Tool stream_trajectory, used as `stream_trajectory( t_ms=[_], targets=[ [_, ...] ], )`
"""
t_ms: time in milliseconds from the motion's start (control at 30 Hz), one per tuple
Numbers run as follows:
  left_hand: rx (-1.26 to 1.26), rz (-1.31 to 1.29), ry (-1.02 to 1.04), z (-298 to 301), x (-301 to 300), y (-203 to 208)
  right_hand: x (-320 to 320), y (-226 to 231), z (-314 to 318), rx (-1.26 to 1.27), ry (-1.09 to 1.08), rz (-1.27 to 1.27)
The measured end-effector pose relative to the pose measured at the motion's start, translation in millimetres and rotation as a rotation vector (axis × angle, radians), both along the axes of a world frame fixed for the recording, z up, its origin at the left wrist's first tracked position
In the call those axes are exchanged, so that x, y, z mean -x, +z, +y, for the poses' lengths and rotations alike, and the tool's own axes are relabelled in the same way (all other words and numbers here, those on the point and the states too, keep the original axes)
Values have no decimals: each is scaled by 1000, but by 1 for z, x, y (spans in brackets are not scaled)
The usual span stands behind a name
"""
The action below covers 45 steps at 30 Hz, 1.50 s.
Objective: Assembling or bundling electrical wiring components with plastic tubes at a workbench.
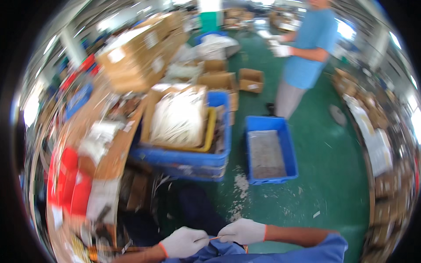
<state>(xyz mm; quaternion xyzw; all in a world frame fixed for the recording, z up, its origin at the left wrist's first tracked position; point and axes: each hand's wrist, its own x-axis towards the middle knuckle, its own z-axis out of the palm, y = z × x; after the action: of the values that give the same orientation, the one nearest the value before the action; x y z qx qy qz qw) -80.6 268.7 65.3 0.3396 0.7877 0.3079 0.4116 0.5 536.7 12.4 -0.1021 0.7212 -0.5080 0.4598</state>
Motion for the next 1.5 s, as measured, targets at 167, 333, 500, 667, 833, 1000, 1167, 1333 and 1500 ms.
stream_trajectory(
  t_ms=[167, 333, 500, 667, 833, 1000, 1167, 1333, 1500],
  targets=[
    [32, -30, -5, -4, 5, -6, -4, -2, -24, -275, 46, 801],
    [-92, 12, -4, 4, -3, -14, -8, 9, -32, -531, 159, 692],
    [-27, -8, 34, -8, -1, -15, 3, 10, -44, -485, 198, 716],
    [-2, -13, 25, -7, -2, -9, 13, 12, -13, -83, -222, 83],
    [20, -1, -14, -6, 2, -16, 20, 23, -11, -58, -258, -214],
    [-41, -13, 6, -9, 7, -19, 9, 23, -34, -148, -266, 366],
    [-15, -34, 34, -10, 7, -25, 17, 19, -53, -204, -136, 576],
    [-49, 24, 31, -15, 4, -24, 20, 12, -50, -241, -4, 810],
    [155, 75, 11, -97, 18, 35, 24, 22, -45, -236, -246, 465]
  ],
)
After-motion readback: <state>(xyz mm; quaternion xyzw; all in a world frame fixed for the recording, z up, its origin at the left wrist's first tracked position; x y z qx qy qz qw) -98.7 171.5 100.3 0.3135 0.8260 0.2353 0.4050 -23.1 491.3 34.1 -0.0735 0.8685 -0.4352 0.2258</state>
